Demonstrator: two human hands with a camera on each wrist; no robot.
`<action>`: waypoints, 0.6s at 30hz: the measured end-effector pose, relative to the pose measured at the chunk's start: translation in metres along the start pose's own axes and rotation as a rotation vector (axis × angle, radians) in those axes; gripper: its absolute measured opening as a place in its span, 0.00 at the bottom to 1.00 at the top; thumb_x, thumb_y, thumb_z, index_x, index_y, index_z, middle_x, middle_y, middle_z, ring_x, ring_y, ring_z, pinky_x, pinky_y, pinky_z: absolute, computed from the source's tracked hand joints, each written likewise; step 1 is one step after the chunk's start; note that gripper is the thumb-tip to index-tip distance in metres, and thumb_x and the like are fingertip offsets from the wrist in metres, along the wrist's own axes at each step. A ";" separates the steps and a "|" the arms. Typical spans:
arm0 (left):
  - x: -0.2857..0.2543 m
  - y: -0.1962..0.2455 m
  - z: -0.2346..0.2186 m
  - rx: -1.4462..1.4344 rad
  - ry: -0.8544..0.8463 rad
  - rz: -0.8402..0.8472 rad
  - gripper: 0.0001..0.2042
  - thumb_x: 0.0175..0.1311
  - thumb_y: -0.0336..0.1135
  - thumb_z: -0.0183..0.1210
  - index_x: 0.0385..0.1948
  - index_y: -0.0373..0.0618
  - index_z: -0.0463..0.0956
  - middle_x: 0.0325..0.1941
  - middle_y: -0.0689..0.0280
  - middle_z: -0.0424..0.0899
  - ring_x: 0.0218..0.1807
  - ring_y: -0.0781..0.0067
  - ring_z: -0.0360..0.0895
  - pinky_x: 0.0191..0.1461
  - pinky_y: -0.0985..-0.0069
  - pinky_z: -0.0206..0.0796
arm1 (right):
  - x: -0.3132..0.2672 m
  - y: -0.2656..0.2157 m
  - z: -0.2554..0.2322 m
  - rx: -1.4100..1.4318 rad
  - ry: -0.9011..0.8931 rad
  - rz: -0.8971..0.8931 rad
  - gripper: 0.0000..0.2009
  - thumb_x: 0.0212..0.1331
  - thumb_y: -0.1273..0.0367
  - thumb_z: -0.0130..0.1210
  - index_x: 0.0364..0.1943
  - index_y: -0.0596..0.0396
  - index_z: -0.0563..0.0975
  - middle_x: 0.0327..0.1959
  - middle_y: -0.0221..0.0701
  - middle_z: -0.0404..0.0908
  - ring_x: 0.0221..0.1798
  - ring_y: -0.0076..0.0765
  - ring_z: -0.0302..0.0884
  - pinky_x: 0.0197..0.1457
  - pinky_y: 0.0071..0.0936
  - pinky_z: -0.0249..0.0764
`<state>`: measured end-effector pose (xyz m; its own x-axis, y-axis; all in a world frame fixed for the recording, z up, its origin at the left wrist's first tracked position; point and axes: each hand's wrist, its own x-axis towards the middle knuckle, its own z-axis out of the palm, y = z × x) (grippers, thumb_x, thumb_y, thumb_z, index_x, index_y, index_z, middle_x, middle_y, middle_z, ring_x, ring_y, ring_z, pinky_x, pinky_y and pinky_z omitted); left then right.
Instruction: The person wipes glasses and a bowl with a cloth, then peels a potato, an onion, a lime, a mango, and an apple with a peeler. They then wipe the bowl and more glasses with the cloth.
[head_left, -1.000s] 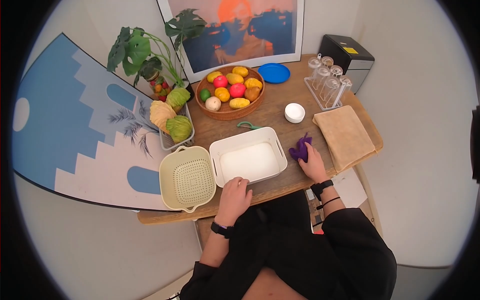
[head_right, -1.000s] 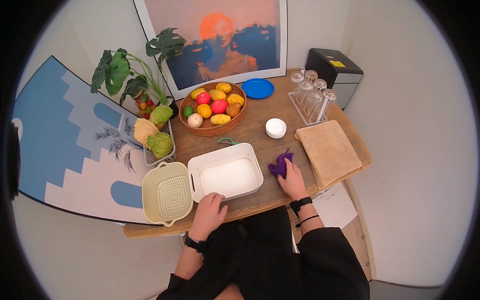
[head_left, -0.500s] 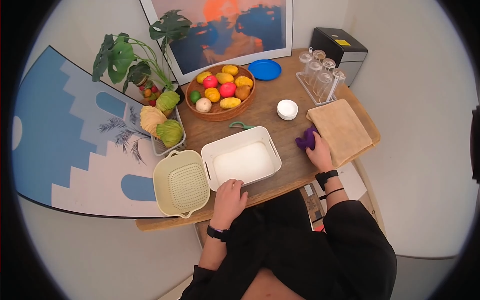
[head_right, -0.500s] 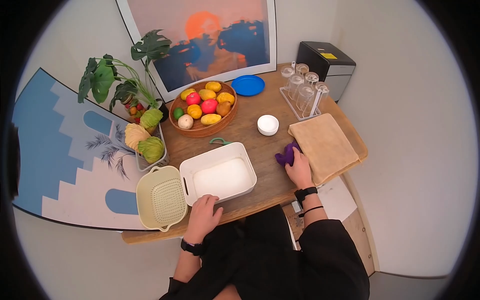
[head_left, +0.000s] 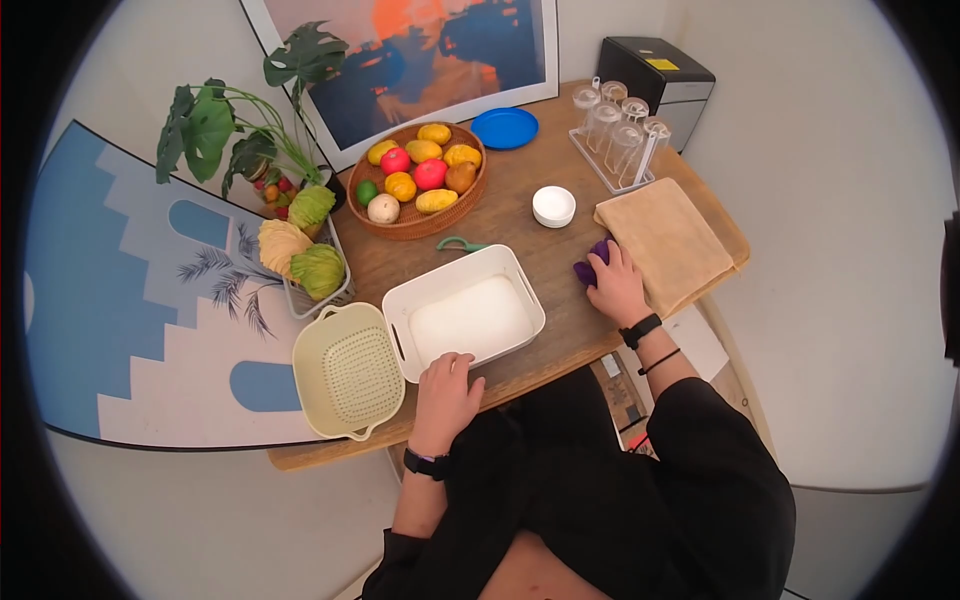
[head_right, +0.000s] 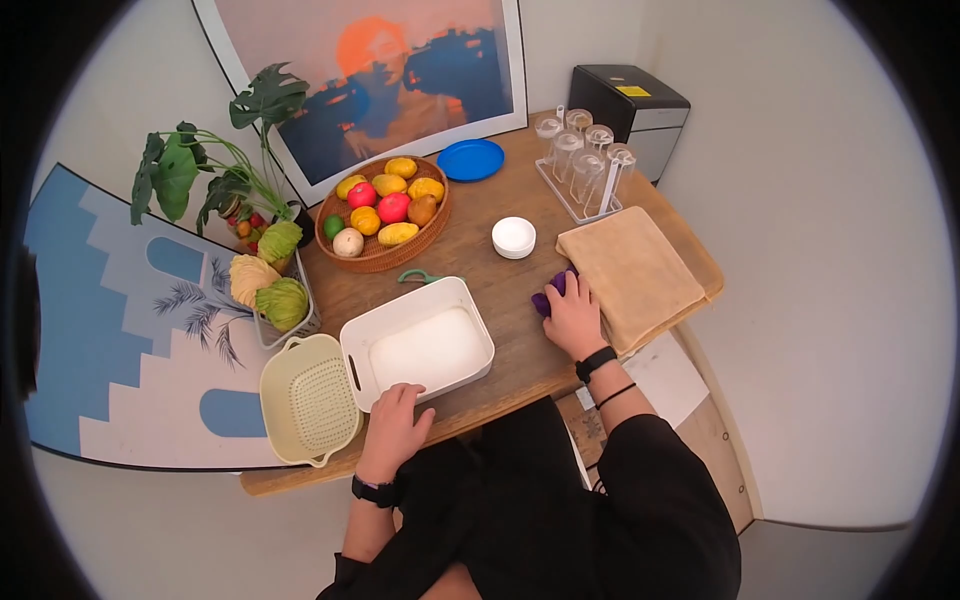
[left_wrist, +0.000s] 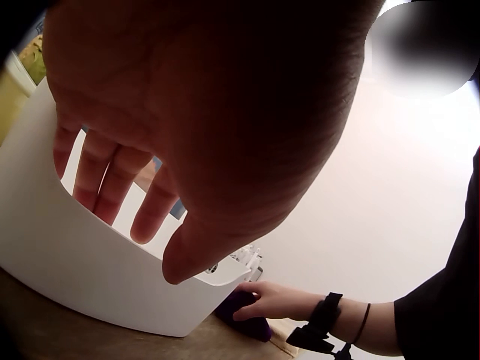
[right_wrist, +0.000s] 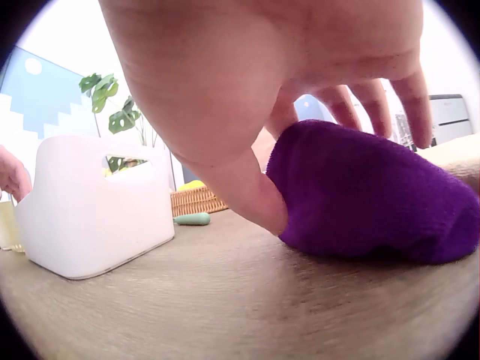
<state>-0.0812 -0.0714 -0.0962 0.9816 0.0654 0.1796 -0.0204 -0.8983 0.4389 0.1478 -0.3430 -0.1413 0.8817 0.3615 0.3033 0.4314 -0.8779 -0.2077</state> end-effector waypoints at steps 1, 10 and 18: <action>0.000 0.000 0.000 -0.001 -0.003 -0.006 0.18 0.60 0.36 0.65 0.51 0.42 0.77 0.51 0.56 0.80 0.54 0.51 0.77 0.57 0.58 0.68 | 0.005 -0.001 0.003 -0.067 -0.033 0.006 0.25 0.46 0.66 0.65 0.54 0.49 0.79 0.65 0.48 0.69 0.72 0.57 0.61 0.66 0.58 0.66; -0.004 -0.001 -0.006 -0.052 0.012 0.002 0.18 0.60 0.35 0.65 0.51 0.41 0.76 0.51 0.55 0.79 0.54 0.50 0.76 0.58 0.59 0.69 | 0.029 -0.005 0.008 -0.198 -0.159 0.015 0.09 0.50 0.67 0.62 0.34 0.53 0.86 0.62 0.44 0.73 0.71 0.55 0.63 0.63 0.56 0.69; 0.022 0.021 -0.031 -0.312 0.089 0.056 0.20 0.62 0.31 0.64 0.56 0.39 0.73 0.55 0.53 0.78 0.58 0.51 0.76 0.62 0.62 0.68 | 0.023 -0.007 -0.087 1.779 -0.190 0.288 0.07 0.62 0.81 0.51 0.34 0.53 0.76 0.65 0.41 0.74 0.61 0.43 0.77 0.59 0.40 0.79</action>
<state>-0.0660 -0.0752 -0.0553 0.9572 0.0699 0.2810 -0.1443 -0.7260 0.6723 0.1482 -0.3558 -0.0522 0.9101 0.4142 0.0094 -0.1675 0.3887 -0.9060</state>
